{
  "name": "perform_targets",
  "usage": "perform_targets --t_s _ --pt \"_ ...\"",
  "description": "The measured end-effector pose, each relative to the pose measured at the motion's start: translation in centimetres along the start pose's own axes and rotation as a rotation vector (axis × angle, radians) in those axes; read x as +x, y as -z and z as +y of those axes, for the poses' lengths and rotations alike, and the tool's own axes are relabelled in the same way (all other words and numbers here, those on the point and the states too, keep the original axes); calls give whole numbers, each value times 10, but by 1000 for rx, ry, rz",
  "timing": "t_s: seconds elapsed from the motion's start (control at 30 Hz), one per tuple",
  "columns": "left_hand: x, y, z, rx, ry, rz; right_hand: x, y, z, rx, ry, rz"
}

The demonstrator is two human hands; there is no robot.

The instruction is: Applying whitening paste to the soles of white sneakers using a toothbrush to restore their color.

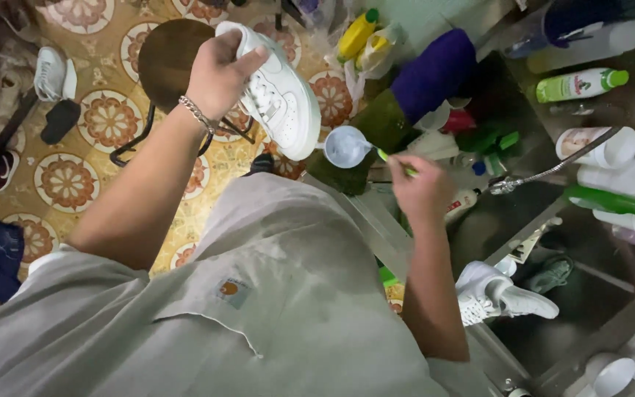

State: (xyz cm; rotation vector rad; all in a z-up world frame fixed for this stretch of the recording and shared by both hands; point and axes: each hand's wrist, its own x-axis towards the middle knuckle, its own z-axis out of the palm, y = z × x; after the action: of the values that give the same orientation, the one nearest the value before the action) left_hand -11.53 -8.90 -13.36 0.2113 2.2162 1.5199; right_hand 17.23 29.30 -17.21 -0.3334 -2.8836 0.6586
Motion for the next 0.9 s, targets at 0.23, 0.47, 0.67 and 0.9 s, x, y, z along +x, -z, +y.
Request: perform_targets --t_s 0.23,0.47,0.67,0.9 --pt "11 -43 18 -178 51 -168 -36 39 -26 567 -110 214" --pt "4 -81 71 -159 -99 -310 -27 48 -50 704 90 377" --pt "6 -89 86 -179 -212 -365 -42 56 -44 654 182 425" --pt "-2 -96 93 -235 -251 -396 -44 49 -30 628 124 474"
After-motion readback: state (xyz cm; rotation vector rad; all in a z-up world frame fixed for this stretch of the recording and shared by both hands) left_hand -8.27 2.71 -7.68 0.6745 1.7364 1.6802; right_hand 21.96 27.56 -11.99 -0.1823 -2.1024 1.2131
